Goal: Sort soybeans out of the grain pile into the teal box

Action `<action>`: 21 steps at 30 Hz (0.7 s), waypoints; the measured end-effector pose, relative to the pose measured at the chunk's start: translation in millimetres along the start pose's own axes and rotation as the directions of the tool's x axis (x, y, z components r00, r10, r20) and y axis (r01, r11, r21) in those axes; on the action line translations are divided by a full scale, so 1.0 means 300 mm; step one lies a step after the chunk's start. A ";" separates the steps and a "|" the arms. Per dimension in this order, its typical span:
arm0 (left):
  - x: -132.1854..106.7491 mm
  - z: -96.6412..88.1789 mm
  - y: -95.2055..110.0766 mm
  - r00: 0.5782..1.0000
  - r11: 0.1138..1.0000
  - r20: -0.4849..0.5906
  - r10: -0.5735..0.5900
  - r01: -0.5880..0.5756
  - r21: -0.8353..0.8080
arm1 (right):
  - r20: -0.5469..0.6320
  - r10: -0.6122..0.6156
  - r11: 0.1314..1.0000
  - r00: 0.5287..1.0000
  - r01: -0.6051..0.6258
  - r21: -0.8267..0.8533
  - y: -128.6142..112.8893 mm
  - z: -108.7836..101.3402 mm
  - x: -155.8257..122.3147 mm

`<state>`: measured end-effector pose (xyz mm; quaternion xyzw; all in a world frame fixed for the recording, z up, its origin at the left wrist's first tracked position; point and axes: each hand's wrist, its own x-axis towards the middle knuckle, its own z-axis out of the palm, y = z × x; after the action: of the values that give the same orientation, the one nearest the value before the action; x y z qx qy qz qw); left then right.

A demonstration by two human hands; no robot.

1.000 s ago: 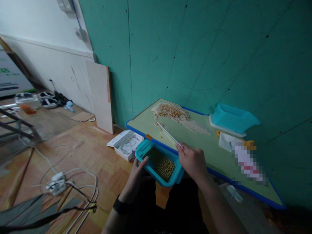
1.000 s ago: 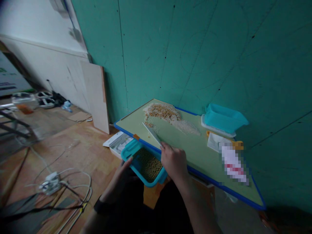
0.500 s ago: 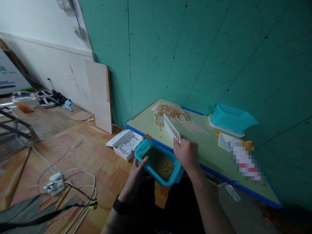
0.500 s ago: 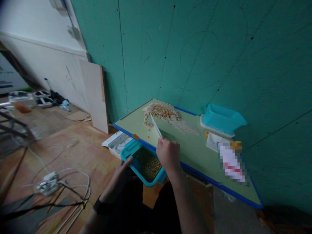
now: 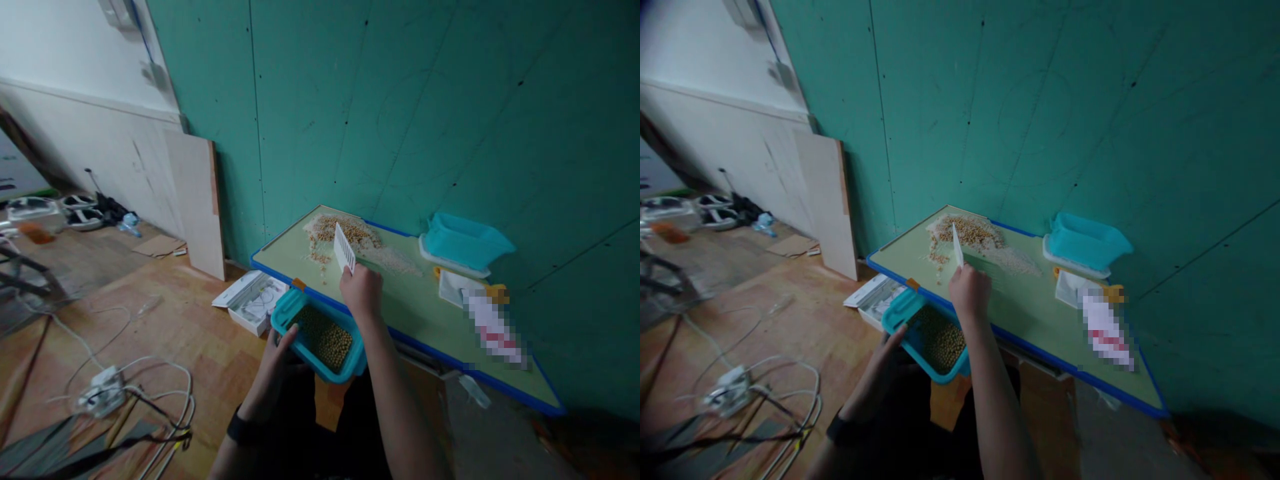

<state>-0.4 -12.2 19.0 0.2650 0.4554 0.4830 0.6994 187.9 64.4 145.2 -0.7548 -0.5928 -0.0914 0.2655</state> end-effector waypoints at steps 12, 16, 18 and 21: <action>0.043 -0.011 -0.024 0.994 0.996 -0.065 -0.084 0.084 -0.013 | -0.077 0.101 0.988 0.992 -0.091 0.125 0.360 -0.011 0.091; 0.051 -0.018 -0.034 0.993 0.997 -0.086 -0.078 0.076 -0.025 | -0.152 0.073 0.978 0.986 -0.041 0.204 0.487 -0.027 0.089; 0.052 -0.021 -0.036 0.994 0.997 -0.085 -0.072 0.071 -0.018 | -0.141 0.095 0.974 0.985 -0.063 0.216 0.541 -0.041 0.092; 0.049 -0.024 -0.037 0.995 0.998 -0.074 -0.069 0.068 -0.017 | -0.108 0.144 0.958 0.984 -0.112 0.266 0.601 -0.065 0.100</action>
<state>-0.3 -3.5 1.1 0.2259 0.4866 0.4716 0.6998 370.0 51.7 122.4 -0.7433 -0.5316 -0.0434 0.4038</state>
